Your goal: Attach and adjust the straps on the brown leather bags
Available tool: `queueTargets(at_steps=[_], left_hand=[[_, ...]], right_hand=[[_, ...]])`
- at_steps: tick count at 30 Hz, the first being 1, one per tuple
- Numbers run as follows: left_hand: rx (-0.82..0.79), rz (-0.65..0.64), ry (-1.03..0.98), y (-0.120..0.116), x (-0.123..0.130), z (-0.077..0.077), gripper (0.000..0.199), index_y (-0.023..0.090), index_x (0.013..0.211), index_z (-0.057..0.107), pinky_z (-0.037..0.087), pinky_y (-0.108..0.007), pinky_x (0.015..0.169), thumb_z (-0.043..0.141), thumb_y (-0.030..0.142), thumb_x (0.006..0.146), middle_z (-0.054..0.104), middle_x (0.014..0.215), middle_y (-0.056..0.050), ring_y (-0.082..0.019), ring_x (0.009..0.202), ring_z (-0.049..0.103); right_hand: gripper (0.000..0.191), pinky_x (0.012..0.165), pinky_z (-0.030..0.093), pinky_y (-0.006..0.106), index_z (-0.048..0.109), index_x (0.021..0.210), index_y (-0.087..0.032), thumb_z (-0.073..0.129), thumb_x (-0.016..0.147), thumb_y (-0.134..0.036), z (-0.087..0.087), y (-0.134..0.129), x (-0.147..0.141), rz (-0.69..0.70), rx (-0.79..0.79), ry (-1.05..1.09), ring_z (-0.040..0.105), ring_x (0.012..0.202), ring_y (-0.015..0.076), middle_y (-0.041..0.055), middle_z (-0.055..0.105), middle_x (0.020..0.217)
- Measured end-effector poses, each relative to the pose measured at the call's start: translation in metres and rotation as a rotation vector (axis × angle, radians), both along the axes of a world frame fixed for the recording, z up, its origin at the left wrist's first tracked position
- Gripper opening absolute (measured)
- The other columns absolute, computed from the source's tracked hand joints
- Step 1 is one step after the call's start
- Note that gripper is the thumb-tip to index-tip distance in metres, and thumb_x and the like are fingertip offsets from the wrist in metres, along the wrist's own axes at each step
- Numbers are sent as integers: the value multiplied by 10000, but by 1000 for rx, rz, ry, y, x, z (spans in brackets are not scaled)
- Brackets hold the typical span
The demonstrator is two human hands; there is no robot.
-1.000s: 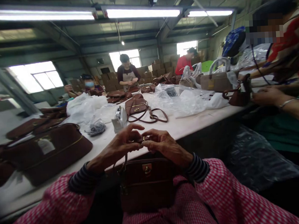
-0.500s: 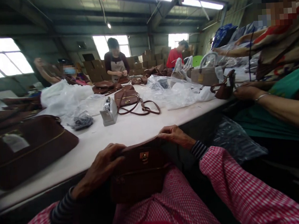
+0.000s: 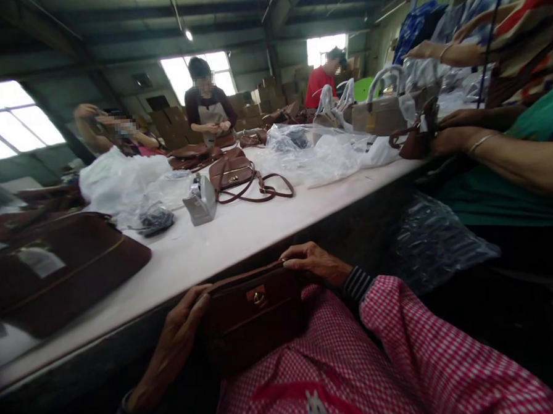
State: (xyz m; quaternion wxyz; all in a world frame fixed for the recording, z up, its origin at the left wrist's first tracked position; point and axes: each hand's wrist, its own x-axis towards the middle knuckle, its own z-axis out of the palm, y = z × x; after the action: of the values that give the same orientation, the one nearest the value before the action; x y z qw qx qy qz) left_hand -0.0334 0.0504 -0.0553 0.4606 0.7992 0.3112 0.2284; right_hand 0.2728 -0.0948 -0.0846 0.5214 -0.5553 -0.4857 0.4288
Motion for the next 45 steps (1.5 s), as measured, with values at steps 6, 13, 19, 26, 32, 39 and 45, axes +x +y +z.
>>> queueTargets(at_steps=[6, 13, 19, 26, 32, 39, 45], left_hand=[[33, -17, 55, 7, -19, -13, 366, 243, 1247, 646, 515, -335, 953, 594, 486, 979, 730, 1224, -36, -264, 1119, 673], [34, 127, 1, -3, -16, -37, 291, 225, 1081, 677, 545, -315, 830, 559, 476, 995, 760, 1057, -24, -246, 969, 704], [538, 345, -99, 4, 0, 9, 216, 251, 1104, 692, 532, -385, 910, 627, 398, 960, 749, 1095, -52, -259, 947, 701], [710, -200, -3, -1, 93, 64, 207, 239, 1167, 711, 496, -368, 910, 596, 320, 1016, 719, 1126, -71, -256, 1076, 642], [540, -375, -48, 20, 121, 79, 262, 217, 1076, 763, 459, -337, 843, 618, 424, 1004, 721, 994, -50, -208, 900, 659], [336, -360, -176, 19, 124, 78, 232, 195, 991, 765, 465, -288, 759, 645, 394, 996, 723, 950, -27, -173, 844, 655], [624, -143, -273, 12, 126, 45, 148, 178, 999, 681, 488, -303, 770, 571, 269, 1037, 682, 937, -41, -186, 869, 642]], right_hand=[[353, 549, 380, 192, 741, 1041, -151, 851, 769, -346, -8, -8, -9, -45, 19, 187, 537, 673, 88, 1, 679, 887], [430, 620, 493, 245, 758, 1091, -159, 871, 751, -397, -17, -5, -11, -206, 4, 278, 625, 728, 136, 36, 738, 967], [327, 840, 547, 330, 791, 1023, -168, 806, 813, -417, 1, 6, -8, -260, 115, -46, 678, 970, 236, 58, 766, 1038], [298, 906, 557, 367, 795, 1050, -201, 806, 832, -403, 59, 18, -15, -267, 229, -233, 701, 990, 252, 47, 781, 1028], [265, 841, 560, 350, 809, 1018, -205, 818, 816, -375, 86, 22, -10, -249, 242, -309, 699, 952, 250, 51, 787, 1000], [273, 792, 554, 310, 812, 1008, -205, 844, 802, -381, 86, 30, -14, -226, 279, -165, 692, 909, 222, 44, 778, 983], [242, 766, 515, 268, 814, 932, -200, 864, 792, -391, 69, 41, -28, -331, 352, -39, 672, 858, 180, 21, 761, 908]])
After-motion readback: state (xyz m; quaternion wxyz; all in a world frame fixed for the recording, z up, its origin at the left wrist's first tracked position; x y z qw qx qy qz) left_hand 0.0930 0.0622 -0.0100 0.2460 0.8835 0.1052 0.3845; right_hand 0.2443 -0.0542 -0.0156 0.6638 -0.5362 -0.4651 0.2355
